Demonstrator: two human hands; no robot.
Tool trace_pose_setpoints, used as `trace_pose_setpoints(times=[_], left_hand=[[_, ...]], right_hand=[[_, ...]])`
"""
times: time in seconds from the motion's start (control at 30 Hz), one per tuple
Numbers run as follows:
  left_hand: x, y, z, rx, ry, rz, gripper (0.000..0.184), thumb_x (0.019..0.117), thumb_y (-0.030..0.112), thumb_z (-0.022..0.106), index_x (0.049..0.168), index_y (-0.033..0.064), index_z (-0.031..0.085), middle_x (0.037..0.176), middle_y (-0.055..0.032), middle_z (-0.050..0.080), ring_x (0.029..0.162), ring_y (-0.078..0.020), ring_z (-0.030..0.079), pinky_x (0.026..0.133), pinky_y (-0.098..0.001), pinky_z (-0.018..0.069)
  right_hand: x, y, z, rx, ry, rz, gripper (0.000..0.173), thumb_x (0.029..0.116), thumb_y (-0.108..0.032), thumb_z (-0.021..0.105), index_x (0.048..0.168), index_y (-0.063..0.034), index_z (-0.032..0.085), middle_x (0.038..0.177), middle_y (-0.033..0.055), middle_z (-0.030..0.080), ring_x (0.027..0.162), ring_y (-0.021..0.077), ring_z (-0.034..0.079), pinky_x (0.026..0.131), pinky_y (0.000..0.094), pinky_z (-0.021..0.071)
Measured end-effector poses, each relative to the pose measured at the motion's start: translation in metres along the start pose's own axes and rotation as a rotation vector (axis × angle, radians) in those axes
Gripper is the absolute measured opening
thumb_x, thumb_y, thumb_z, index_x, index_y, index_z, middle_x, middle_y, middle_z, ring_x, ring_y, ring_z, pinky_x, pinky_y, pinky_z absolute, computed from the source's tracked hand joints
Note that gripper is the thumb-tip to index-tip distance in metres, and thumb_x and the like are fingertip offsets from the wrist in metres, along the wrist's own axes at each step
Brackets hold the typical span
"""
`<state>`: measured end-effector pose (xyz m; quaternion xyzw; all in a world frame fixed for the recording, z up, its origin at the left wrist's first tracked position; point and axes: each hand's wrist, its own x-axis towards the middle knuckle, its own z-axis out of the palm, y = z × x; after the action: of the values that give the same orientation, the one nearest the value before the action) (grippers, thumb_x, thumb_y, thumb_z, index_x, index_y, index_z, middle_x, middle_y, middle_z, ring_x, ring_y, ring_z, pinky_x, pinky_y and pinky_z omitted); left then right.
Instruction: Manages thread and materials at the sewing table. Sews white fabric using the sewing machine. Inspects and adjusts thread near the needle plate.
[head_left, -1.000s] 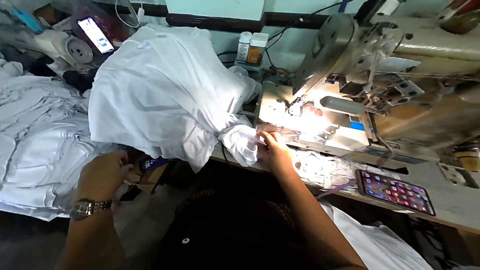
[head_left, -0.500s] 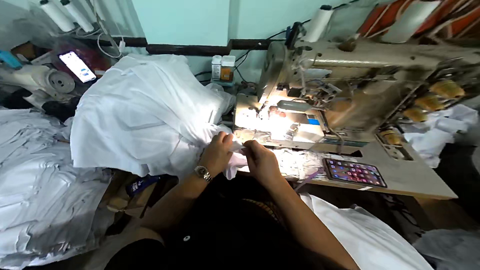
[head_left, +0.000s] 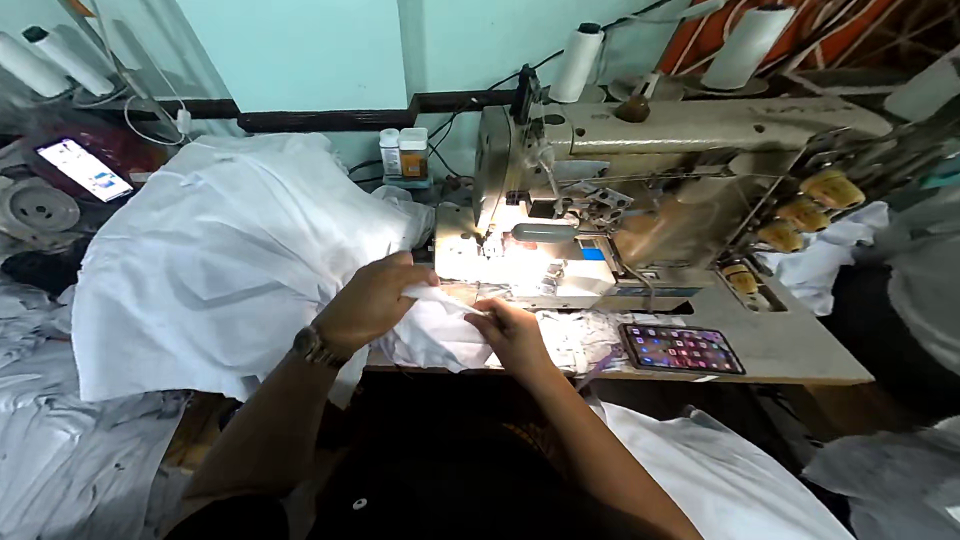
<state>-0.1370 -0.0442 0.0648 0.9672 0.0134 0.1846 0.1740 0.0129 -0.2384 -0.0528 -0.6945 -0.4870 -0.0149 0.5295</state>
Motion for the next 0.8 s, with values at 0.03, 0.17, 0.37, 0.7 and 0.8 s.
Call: trace_pose_setpoints(times=[0.03, 0.17, 0.37, 0.7, 0.8], left_hand=[[0.011, -0.003, 0.004, 0.039, 0.017, -0.02, 0.02, 0.0913, 0.007, 0.07, 0.108, 0.0147, 0.079, 0.087, -0.0088, 0.062, 0.079, -0.0242, 0.063, 0.069, -0.0442, 0.0553], [0.056, -0.001, 0.028, -0.161, 0.074, -0.132, 0.017, 0.0993, 0.004, 0.06, 0.112, 0.0002, 0.07, 0.103, -0.016, 0.067, 0.095, -0.0272, 0.067, 0.086, -0.0461, 0.0564], [0.11, -0.003, 0.056, 0.039, -0.164, -0.257, 0.018, 0.0937, 0.005, 0.065, 0.111, -0.0004, 0.068, 0.101, -0.0213, 0.071, 0.096, -0.039, 0.07, 0.084, -0.0601, 0.0555], [0.17, -0.039, 0.096, -0.049, -0.149, -0.291, 0.033, 0.1001, 0.02, 0.062, 0.121, -0.0049, 0.067, 0.117, -0.0258, 0.069, 0.113, -0.0409, 0.065, 0.099, -0.0575, 0.0479], [0.174, -0.04, 0.093, -0.093, -0.158, -0.303, 0.032, 0.1013, 0.018, 0.06, 0.122, -0.0063, 0.066, 0.119, -0.0268, 0.068, 0.115, -0.0413, 0.064, 0.1, -0.0581, 0.0475]], right_hand=[[0.001, 0.002, 0.0, 0.03, 0.007, 0.022, 0.021, 0.0981, -0.026, 0.068, 0.101, -0.0055, 0.075, 0.079, 0.0015, 0.07, 0.067, 0.0029, 0.061, 0.065, 0.021, 0.0534], [0.007, 0.007, 0.001, 0.219, 0.068, 0.147, 0.017, 0.0998, -0.018, 0.064, 0.099, -0.0035, 0.073, 0.08, -0.0011, 0.07, 0.07, 0.0004, 0.064, 0.068, 0.0202, 0.056], [-0.005, 0.003, -0.011, 0.286, 0.107, 0.207, 0.033, 0.0982, -0.012, 0.064, 0.125, 0.0054, 0.057, 0.076, -0.0008, 0.064, 0.062, 0.0016, 0.059, 0.062, 0.0185, 0.0534], [0.026, 0.015, -0.013, -0.137, 0.145, 0.331, 0.019, 0.0913, -0.009, 0.056, 0.09, -0.0007, 0.072, 0.069, 0.0038, 0.063, 0.063, 0.0082, 0.058, 0.061, 0.0286, 0.0501], [0.022, 0.015, -0.012, -0.118, 0.118, 0.339, 0.018, 0.092, -0.013, 0.058, 0.091, -0.0034, 0.072, 0.068, -0.0003, 0.062, 0.061, 0.0043, 0.057, 0.059, 0.0245, 0.0495]])
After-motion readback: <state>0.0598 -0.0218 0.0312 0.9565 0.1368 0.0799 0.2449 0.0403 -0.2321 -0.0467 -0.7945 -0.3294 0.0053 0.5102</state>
